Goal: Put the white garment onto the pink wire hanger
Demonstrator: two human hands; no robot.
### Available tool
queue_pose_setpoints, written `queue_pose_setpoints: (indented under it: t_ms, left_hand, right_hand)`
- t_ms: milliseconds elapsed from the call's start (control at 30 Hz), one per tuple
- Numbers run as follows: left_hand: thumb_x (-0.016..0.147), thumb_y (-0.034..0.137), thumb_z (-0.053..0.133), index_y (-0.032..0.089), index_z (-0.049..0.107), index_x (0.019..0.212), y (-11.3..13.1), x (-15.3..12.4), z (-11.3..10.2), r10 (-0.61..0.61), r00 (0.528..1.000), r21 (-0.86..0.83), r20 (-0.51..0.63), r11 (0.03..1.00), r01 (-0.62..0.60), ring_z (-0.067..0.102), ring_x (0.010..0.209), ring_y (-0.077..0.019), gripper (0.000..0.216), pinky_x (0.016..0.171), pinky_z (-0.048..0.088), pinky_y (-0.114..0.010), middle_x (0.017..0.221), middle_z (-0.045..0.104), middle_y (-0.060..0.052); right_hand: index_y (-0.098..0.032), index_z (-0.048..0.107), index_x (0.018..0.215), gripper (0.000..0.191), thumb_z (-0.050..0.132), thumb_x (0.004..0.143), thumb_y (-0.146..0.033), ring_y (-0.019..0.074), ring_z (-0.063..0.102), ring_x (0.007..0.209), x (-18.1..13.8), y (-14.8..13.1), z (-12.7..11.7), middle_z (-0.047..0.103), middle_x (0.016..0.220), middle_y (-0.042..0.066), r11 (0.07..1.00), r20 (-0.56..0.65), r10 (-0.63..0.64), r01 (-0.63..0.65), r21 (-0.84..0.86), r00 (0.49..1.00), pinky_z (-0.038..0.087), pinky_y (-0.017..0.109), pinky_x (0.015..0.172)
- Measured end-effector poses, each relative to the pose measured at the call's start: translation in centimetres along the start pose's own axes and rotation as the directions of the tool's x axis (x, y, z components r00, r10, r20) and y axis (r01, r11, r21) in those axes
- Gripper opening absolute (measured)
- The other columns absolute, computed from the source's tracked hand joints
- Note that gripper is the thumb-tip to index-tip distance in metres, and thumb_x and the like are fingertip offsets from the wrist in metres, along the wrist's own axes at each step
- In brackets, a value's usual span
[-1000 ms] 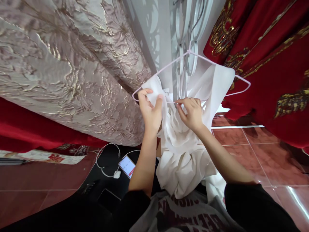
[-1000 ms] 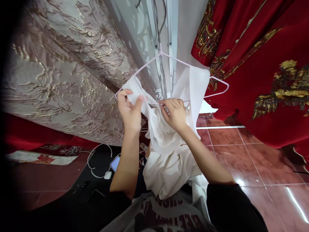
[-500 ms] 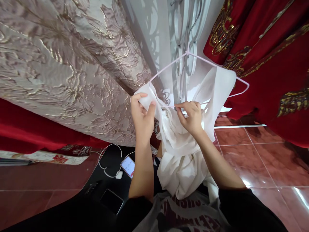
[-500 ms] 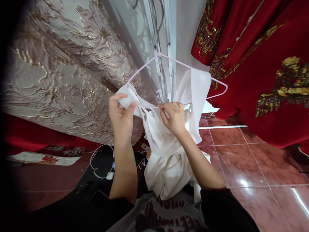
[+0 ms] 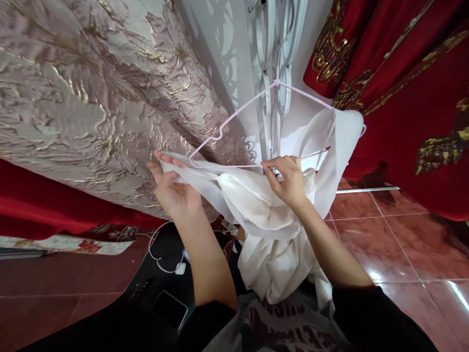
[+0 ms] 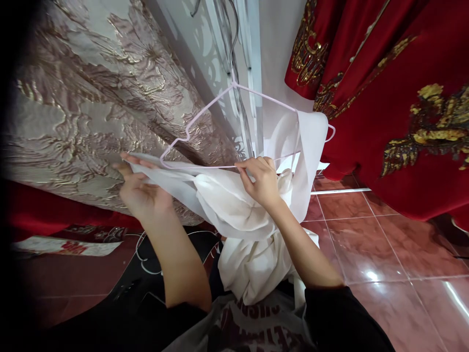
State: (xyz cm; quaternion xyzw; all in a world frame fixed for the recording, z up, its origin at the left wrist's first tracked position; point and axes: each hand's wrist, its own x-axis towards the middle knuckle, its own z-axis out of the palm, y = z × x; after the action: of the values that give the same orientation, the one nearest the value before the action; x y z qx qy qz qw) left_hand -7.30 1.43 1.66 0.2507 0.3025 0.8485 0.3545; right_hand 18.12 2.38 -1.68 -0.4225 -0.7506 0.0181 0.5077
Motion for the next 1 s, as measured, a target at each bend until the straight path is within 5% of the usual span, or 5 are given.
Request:
queue_pose_setpoints:
  t_ms: [367,467,567,767,1000]
  left_hand:
    - [0.091,0.034,0.066,0.02,0.066,0.086,-5.1,-8.5,5.3,-0.215,0.93,-0.048,0.299,0.97,0.239,0.068,0.085,-0.018,0.015,0.094,0.056,-0.037,0.079,0.06,-0.002]
    - [0.093,0.037,0.068,0.018,0.064,0.082,-5.2,-8.4,5.4,-0.14,0.931,-0.019,0.336,0.988,0.155,0.067,0.079,-0.0177,0.022,0.086,0.056,-0.034,0.073,0.053,0.0]
    - [0.095,0.037,0.067,0.018,0.065,0.083,-5.4,-8.3,4.9,-0.138,0.92,-0.006,0.367,0.989,0.151,0.068,0.081,-0.0195,0.023,0.077,0.055,-0.031,0.072,0.051,-0.001]
    - [0.095,0.04,0.067,0.018,0.063,0.081,-5.8,-9.0,5.3,-0.11,0.943,0.02,0.313,0.994,0.11,0.068,0.079,-0.0193,0.026,0.069,0.05,-0.028,0.071,0.049,-0.001]
    - [0.091,0.045,0.071,0.018,0.061,0.08,-5.9,-8.8,5.2,-0.117,0.951,0.049,0.285,0.993,0.108,0.066,0.075,-0.0188,0.031,0.066,0.049,-0.028,0.069,0.048,0.0]
  right_hand:
    - [-0.028,0.07,0.117,0.028,0.054,0.097,-0.017,0.0188,0.068,0.105,-0.6,-2.3,-1.3,0.075,0.113,0.002,0.989,0.052,-0.05,0.042,0.141,0.997,0.046,0.041,0.097]
    - [-0.03,0.068,0.123,0.03,0.058,0.096,-0.02,0.022,0.063,0.122,-0.6,-1.3,-4.3,0.068,0.125,0.004,0.985,-0.238,0.037,0.005,0.173,0.971,0.047,0.045,0.106]
    - [-0.027,0.069,0.121,0.028,0.064,0.093,-0.026,0.023,0.062,0.118,0.0,1.3,-7.7,0.064,0.122,0.007,0.982,-0.619,0.18,-0.107,0.154,0.764,0.048,0.043,0.103]
    - [-0.019,0.053,0.067,0.044,0.054,0.099,-0.05,0.0108,0.043,0.061,1.9,2.2,-9.7,0.043,0.063,0.0,0.888,-0.189,0.457,-0.436,0.145,0.869,0.038,0.029,0.06]
    - [-0.02,0.055,0.073,0.042,0.05,0.099,-0.053,0.0151,0.055,0.07,3.9,0.6,-9.5,0.049,0.07,0.003,0.729,0.053,0.515,-0.47,0.498,0.856,0.048,0.034,0.068]
